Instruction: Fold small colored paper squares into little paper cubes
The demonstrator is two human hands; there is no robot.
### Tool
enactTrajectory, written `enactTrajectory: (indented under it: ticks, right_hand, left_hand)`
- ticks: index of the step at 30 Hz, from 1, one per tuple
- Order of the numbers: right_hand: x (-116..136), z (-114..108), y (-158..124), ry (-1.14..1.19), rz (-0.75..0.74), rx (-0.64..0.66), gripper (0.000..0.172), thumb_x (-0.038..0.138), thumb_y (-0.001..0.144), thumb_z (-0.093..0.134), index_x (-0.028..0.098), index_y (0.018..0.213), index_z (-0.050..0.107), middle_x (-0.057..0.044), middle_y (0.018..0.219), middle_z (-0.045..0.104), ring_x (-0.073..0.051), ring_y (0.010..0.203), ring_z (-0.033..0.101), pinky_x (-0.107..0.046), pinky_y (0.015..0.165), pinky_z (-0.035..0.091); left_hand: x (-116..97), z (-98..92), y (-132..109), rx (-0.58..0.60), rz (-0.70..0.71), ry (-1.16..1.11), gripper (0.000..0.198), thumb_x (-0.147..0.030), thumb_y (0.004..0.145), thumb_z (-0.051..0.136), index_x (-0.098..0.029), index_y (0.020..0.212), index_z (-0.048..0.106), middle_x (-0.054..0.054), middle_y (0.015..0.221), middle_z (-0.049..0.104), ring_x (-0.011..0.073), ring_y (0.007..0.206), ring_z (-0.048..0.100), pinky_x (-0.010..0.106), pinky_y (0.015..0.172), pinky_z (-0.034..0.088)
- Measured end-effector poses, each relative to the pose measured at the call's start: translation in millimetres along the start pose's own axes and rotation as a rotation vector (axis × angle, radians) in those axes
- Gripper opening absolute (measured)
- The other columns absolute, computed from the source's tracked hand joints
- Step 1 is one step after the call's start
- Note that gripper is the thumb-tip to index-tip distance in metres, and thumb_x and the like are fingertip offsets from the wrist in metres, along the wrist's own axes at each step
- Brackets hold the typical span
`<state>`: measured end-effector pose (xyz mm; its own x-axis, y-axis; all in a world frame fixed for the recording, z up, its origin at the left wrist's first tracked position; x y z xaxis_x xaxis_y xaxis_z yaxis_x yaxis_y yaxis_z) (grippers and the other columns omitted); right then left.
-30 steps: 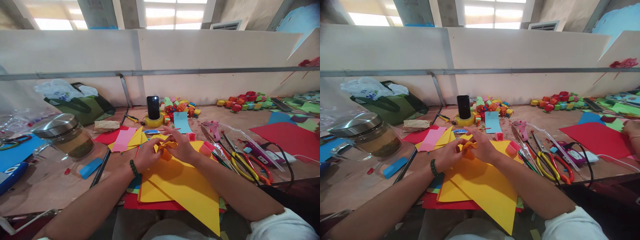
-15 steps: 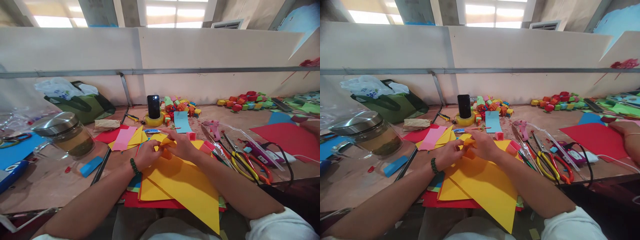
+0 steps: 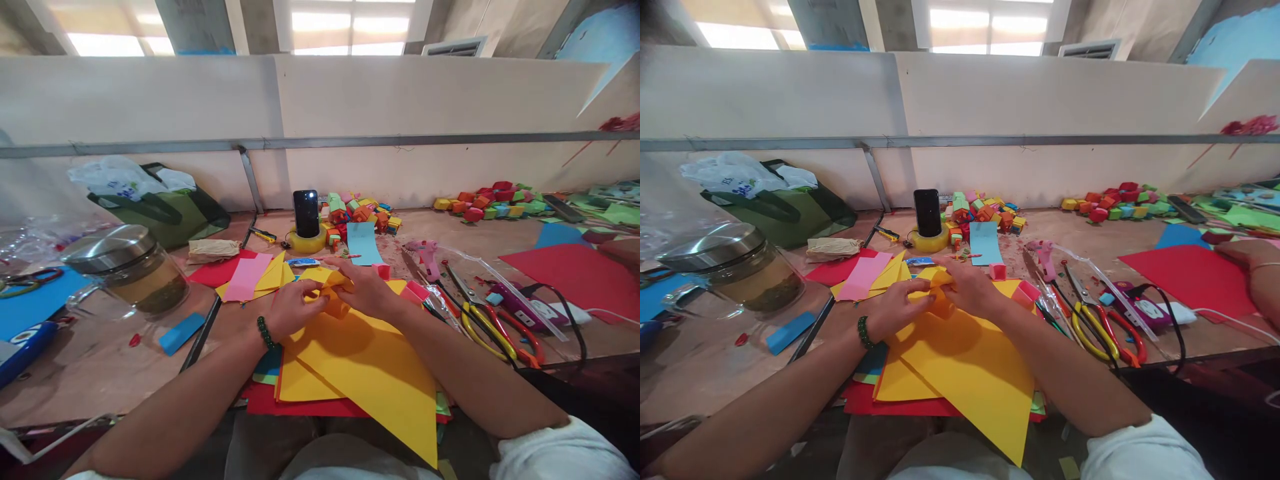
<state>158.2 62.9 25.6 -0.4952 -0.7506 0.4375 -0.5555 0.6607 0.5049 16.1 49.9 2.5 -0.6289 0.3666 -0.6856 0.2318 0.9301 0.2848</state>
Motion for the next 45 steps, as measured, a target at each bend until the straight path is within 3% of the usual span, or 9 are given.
enactTrajectory:
  ticks: [4, 12, 20, 23, 26, 30, 36, 41, 45]
  right_hand:
    - [-2.6, -3.2, 0.7, 0.032, 0.073, 0.038, 0.056, 0.01, 0.077, 0.054, 0.019, 0.132, 0.047, -0.01, 0.125, 0.064, -0.019, 0.093, 0.068, -0.031, 0.079, 0.053]
    - [1.6, 10.6, 0.7, 0.034, -0.032, 0.033, 0.053, 0.011, 0.076, 0.056, 0.023, 0.128, 0.052, -0.009, 0.122, 0.066, -0.02, 0.097, 0.067, -0.035, 0.085, 0.053]
    - [-4.0, 15.1, 1.8, -0.019, 0.026, 0.023, 0.047, 0.011, 0.077, 0.058, 0.022, 0.123, 0.054, -0.01, 0.119, 0.066, -0.025, 0.105, 0.065, -0.039, 0.088, 0.051]
    - [-6.6, 11.4, 2.6, 0.069, 0.107, -0.03, 0.048, 0.017, 0.077, 0.06, 0.02, 0.124, 0.051, -0.01, 0.115, 0.067, -0.023, 0.097, 0.066, -0.037, 0.083, 0.051]
    - [-17.4, 4.3, 2.0, 0.185, 0.295, -0.11, 0.047, 0.03, 0.076, 0.063, 0.018, 0.121, 0.052, -0.006, 0.09, 0.069, -0.018, 0.074, 0.064, -0.031, 0.067, 0.051]
    - [-29.7, 10.4, 3.4, 0.332, 0.487, -0.024, 0.02, 0.027, 0.072, 0.058, 0.018, 0.089, 0.063, 0.006, 0.051, 0.051, -0.011, 0.047, 0.048, -0.022, 0.045, 0.037]
    - [-37.4, 18.8, 6.6, 0.602, 0.552, -0.106, 0.008, 0.024, 0.063, 0.055, 0.019, 0.068, 0.059, 0.007, 0.049, 0.051, -0.008, 0.043, 0.045, -0.02, 0.042, 0.035]
    - [-37.4, 19.5, 6.1, 0.765, 0.575, -0.085, 0.025, 0.04, 0.061, 0.068, 0.017, 0.068, 0.061, 0.005, 0.049, 0.052, -0.008, 0.043, 0.045, -0.021, 0.043, 0.036]
    - [-32.8, 19.6, 5.9, 0.799, 0.579, 0.003, 0.027, 0.038, 0.057, 0.069, 0.016, 0.072, 0.064, 0.005, 0.051, 0.053, -0.008, 0.045, 0.045, -0.022, 0.046, 0.036]
  left_hand:
    - [0.6, -4.4, 0.8, -0.079, 0.037, -0.032, 0.02, -0.027, 0.072, 0.059, -0.019, 0.084, 0.072, 0.006, 0.095, 0.075, 0.0221, 0.093, 0.068, 0.03, 0.084, 0.053]
    - [5.1, 2.8, 1.6, -0.039, 0.033, 0.024, 0.011, -0.021, 0.073, 0.057, -0.018, 0.068, 0.066, 0.002, 0.069, 0.07, 0.0154, 0.066, 0.061, 0.025, 0.063, 0.046]
    - [5.3, 7.0, 4.1, 0.003, 0.009, -0.016, 0.011, -0.019, 0.071, 0.053, -0.017, 0.062, 0.059, 0.0, 0.063, 0.063, 0.0137, 0.061, 0.056, 0.023, 0.058, 0.041]
    - [5.2, 4.2, 6.4, -0.04, 0.018, -0.063, 0.006, -0.018, 0.069, 0.054, -0.017, 0.066, 0.058, -0.001, 0.063, 0.062, 0.0132, 0.06, 0.055, 0.023, 0.057, 0.042]
    - [8.9, -4.0, 8.2, -0.152, -0.017, -0.092, 0.008, -0.02, 0.071, 0.054, -0.017, 0.075, 0.06, 0.0, 0.069, 0.064, 0.0132, 0.062, 0.056, 0.023, 0.058, 0.043]
    - [11.5, -9.2, 8.9, -0.225, -0.039, -0.043, 0.007, -0.02, 0.071, 0.054, -0.017, 0.077, 0.057, 0.0, 0.073, 0.062, 0.0131, 0.064, 0.055, 0.024, 0.059, 0.043]
    - [11.2, -2.0, 9.2, -0.221, -0.035, -0.094, 0.006, -0.016, 0.07, 0.053, -0.018, 0.074, 0.056, -0.001, 0.068, 0.06, 0.0132, 0.062, 0.054, 0.024, 0.06, 0.045]
    - [11.9, 0.3, 11.0, -0.167, -0.066, -0.254, 0.022, -0.016, 0.069, 0.05, -0.016, 0.085, 0.064, 0.002, 0.081, 0.071, 0.0158, 0.071, 0.063, 0.025, 0.066, 0.051]
    - [11.9, -2.9, 11.0, -0.167, -0.075, -0.243, 0.022, -0.016, 0.069, 0.05, -0.016, 0.085, 0.065, 0.003, 0.081, 0.072, 0.0163, 0.071, 0.064, 0.025, 0.065, 0.051]
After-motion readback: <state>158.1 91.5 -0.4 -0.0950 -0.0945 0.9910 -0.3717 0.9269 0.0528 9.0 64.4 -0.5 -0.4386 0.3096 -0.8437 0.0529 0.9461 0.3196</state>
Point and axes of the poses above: each hand's wrist, its own y-axis towards the middle knuckle, its own z-axis out of the palm, x = y × z, the point moved 6 cm from there along y, towards the middle knuckle
